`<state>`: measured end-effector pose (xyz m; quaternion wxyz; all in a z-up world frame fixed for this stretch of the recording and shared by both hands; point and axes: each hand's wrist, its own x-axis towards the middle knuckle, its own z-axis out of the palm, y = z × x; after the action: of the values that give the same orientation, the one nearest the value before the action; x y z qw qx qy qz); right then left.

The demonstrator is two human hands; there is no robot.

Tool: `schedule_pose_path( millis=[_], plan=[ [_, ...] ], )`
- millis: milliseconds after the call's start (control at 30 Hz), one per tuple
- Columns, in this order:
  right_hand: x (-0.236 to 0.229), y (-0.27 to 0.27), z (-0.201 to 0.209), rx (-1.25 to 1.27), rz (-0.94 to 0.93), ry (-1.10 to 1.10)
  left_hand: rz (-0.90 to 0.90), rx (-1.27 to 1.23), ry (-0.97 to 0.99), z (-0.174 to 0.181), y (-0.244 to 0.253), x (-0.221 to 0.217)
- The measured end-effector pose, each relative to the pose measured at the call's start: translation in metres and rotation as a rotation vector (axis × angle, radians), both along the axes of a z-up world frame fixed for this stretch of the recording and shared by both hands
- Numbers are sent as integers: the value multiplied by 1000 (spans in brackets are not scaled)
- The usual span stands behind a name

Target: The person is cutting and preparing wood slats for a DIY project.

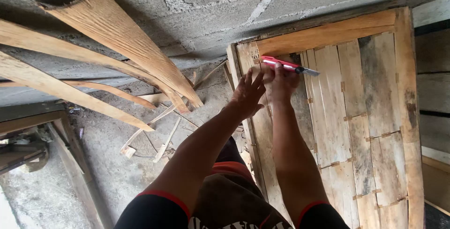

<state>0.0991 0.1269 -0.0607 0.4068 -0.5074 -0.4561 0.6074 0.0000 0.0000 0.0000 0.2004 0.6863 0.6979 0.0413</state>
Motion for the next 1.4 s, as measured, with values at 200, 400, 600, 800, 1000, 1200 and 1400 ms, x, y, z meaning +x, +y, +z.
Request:
schedule_pose_path(
  millis=[200, 400, 600, 800, 1000, 1200, 1400],
  plan=[
    [1, 2, -1, 76, 124, -5, -32, -10, 56, 2, 3, 2],
    [5, 0, -5, 284, 206, -216, -67, -78, 113, 8, 7, 2],
    [3, 4, 8, 151, 261, -387, -51, -94, 83, 13, 7, 3],
    [53, 59, -25, 106, -254, -27, -7, -63, 58, 23, 12, 5],
    [45, 54, -1, 177, -80, 68, -48, -162, 111, 30, 30, 7],
    [49, 56, -10, 326, -55, -105, -19, -79, 101, 22, 38, 6],
    [56, 63, 0, 315, 11, -144, -32, -156, 132, 36, 41, 7]
  ],
)
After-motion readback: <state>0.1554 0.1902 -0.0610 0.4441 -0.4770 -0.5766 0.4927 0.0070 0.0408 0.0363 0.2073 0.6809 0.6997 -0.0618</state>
